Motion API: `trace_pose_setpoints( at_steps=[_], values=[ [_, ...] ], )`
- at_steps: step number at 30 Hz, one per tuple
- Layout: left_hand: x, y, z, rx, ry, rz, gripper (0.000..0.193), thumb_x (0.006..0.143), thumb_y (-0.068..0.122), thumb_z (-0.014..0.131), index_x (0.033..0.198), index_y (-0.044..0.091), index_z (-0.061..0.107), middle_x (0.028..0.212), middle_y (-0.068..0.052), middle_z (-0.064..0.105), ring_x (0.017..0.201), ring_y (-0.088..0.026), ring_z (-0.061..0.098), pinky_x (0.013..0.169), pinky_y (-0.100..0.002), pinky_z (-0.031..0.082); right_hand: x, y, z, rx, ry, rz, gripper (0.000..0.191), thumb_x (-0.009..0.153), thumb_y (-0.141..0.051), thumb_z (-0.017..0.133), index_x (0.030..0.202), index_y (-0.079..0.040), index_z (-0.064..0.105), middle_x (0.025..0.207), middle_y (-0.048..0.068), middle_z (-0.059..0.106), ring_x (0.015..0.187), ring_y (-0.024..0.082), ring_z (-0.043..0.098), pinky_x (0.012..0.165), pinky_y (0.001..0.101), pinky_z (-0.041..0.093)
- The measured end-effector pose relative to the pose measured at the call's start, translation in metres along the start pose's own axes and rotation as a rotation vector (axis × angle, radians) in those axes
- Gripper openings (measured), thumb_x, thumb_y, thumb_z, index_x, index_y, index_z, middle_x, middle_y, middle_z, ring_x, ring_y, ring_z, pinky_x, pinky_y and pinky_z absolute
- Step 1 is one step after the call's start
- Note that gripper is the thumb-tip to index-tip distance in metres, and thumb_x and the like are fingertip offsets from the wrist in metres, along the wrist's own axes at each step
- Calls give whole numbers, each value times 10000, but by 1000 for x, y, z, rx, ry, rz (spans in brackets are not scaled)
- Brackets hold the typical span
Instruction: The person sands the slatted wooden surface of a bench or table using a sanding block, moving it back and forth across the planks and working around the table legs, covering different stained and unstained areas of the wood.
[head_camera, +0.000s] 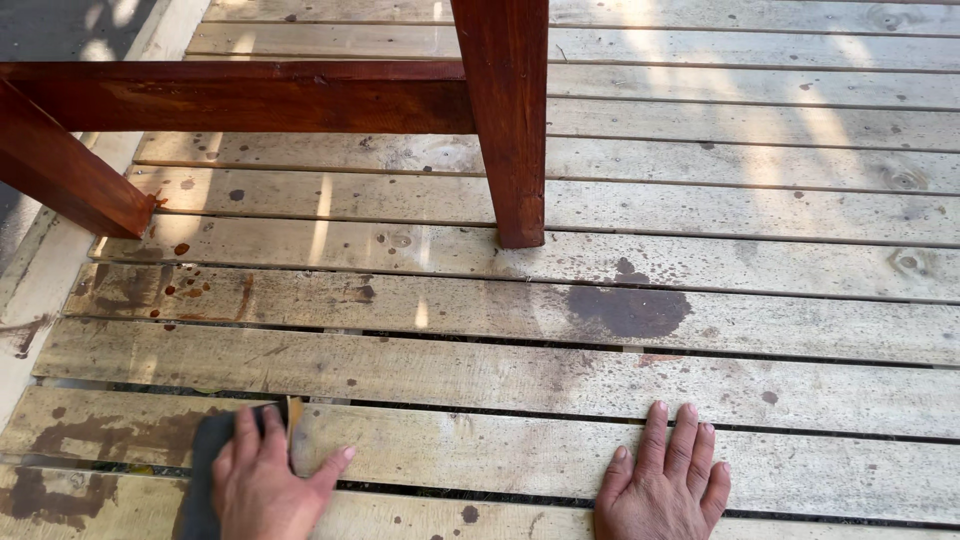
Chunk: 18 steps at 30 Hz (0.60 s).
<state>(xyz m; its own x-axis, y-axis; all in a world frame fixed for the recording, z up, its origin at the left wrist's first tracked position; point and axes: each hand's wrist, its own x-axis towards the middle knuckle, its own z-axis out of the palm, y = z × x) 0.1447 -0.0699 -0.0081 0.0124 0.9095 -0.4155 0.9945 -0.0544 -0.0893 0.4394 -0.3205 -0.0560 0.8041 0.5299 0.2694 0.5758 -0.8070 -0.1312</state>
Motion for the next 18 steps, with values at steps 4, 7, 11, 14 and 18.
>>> trace_pose_setpoints(
  at_steps=[4, 7, 11, 14, 18],
  values=[
    [28, -34, 3, -79, -42, -97, 947, 755, 562, 824, 1565, 435, 349, 1714, -88, 108, 1514, -394, 248, 1213, -478, 309, -2, 2, 3, -21, -9, -10, 691, 960, -470, 315, 1577, -159, 297, 1656, 185, 233, 1538, 373, 177, 1232, 585, 58],
    [37, -51, 2, -252, 91, -42, 766, 783, 292, 740, 1488, 471, 500, 1708, -117, 261, 1438, -425, 449, 1207, -468, 397, -4, 1, 5, -18, -3, -8, 692, 957, -473, 335, 1573, -158, 320, 1651, 193, 260, 1536, 382, 204, 1236, 591, 70],
    [17, -19, -13, -491, 272, -89, 460, 999, 264, 551, 1425, 410, 643, 1657, -62, 489, 1305, -377, 675, 1170, -459, 521, -7, -1, 6, 27, 48, 1, 689, 954, -468, 356, 1580, -179, 348, 1659, 177, 294, 1545, 376, 237, 1257, 596, 92],
    [-7, 35, -36, -226, 404, 397, 512, 1003, 176, 499, 1490, 327, 547, 1706, -164, 335, 1549, -384, 415, 1117, -455, 474, -9, -3, 5, 34, 63, 8, 689, 951, -468, 369, 1580, -188, 357, 1656, 171, 309, 1541, 371, 254, 1253, 598, 104],
    [-13, 73, -57, -126, -30, 3, 1059, 803, 542, 723, 1617, 322, 83, 1694, -102, 7, 1560, -372, -19, 1205, -702, 48, -10, -4, 3, 81, 91, 12, 665, 987, -469, 375, 1595, -199, 363, 1672, 170, 321, 1558, 366, 272, 1284, 596, 120]
  ],
)
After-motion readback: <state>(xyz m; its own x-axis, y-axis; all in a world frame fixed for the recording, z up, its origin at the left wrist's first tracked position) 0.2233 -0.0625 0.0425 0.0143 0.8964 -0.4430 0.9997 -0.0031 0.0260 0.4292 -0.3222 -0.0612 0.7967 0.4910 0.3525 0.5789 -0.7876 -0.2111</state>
